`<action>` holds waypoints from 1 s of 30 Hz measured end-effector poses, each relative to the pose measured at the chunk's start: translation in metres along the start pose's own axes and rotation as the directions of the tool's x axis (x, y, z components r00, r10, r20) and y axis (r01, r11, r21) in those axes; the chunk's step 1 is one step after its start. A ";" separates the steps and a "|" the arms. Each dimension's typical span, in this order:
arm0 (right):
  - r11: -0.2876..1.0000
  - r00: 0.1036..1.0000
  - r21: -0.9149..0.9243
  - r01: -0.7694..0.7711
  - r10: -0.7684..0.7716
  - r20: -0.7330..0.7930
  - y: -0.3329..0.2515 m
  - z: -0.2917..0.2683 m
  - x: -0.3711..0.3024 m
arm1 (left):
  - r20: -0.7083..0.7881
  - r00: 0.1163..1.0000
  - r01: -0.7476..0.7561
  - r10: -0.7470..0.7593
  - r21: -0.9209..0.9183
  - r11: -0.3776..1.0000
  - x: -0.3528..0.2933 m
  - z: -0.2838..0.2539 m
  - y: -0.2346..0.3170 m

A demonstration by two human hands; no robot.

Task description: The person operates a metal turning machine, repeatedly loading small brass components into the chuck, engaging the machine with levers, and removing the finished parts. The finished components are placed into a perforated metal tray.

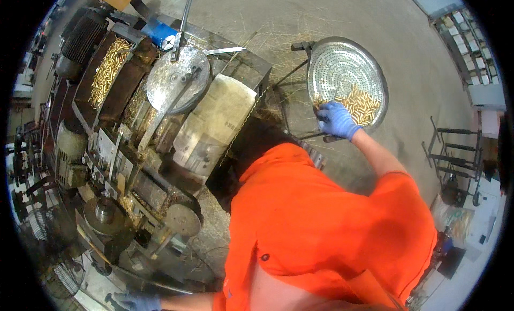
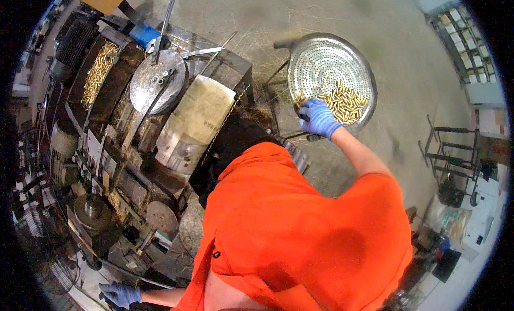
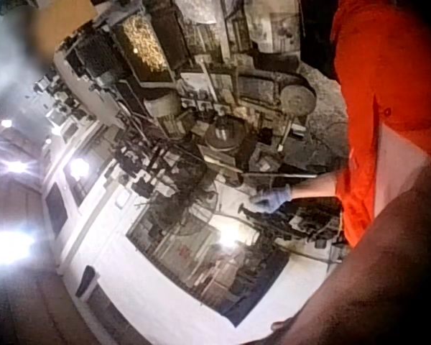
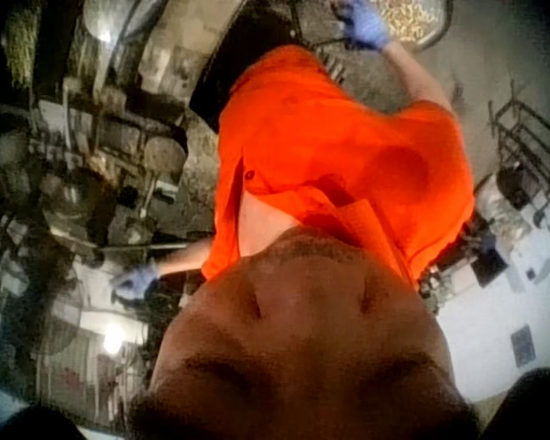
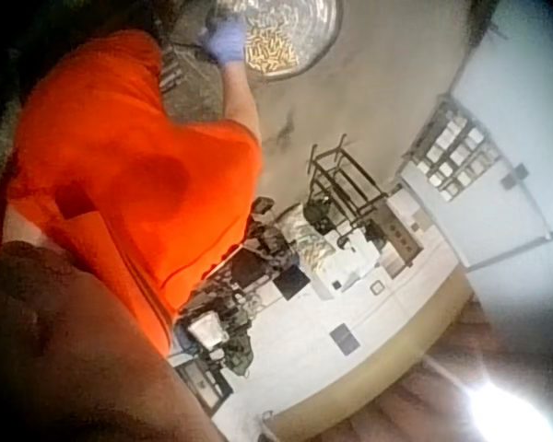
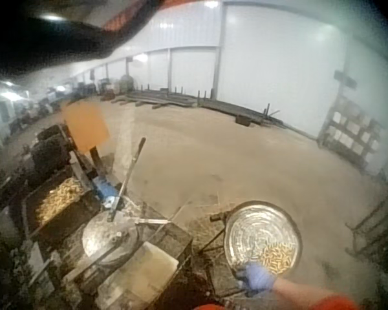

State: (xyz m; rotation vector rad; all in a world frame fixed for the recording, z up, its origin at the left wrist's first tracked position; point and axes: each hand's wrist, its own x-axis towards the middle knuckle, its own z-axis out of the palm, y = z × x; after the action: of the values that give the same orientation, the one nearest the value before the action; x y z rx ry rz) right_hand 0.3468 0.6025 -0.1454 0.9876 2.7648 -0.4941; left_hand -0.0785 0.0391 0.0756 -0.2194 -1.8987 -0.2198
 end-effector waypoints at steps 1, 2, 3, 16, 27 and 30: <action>1.000 1.000 -0.014 -0.016 0.016 -0.006 -0.004 0.000 0.000 | 0.057 0.990 0.132 -0.131 -0.010 0.991 -0.003 0.001 -0.011; 0.999 0.999 -0.034 -0.031 0.031 -0.013 -0.009 -0.002 0.000 | 0.116 0.958 0.267 -0.264 -0.012 0.964 -0.009 0.003 -0.018; 0.998 0.999 -0.052 -0.047 0.046 -0.020 -0.012 -0.003 0.000 | 0.174 0.905 0.396 -0.389 -0.006 0.918 -0.013 0.004 -0.026; 0.997 0.987 -0.050 0.063 -0.055 0.149 -0.001 -0.003 0.020 | 0.068 0.985 0.171 -0.161 -0.176 0.969 -0.015 -0.003 0.007; 0.980 0.999 0.196 -0.019 0.028 -0.043 0.003 -0.014 0.021 | 0.153 0.969 0.229 -0.196 -0.249 0.941 -0.006 -0.027 0.040; 0.803 0.991 0.592 -0.066 0.124 -0.058 -0.010 -0.029 0.024 | 0.173 0.953 0.287 -0.248 -0.262 0.922 -0.003 -0.031 0.043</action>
State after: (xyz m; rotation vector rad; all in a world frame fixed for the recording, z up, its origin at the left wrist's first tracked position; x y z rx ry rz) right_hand 0.3210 0.6203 -0.1218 1.2844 2.6587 -1.3851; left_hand -0.0383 0.0726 0.0843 -0.1692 -2.0276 -0.6826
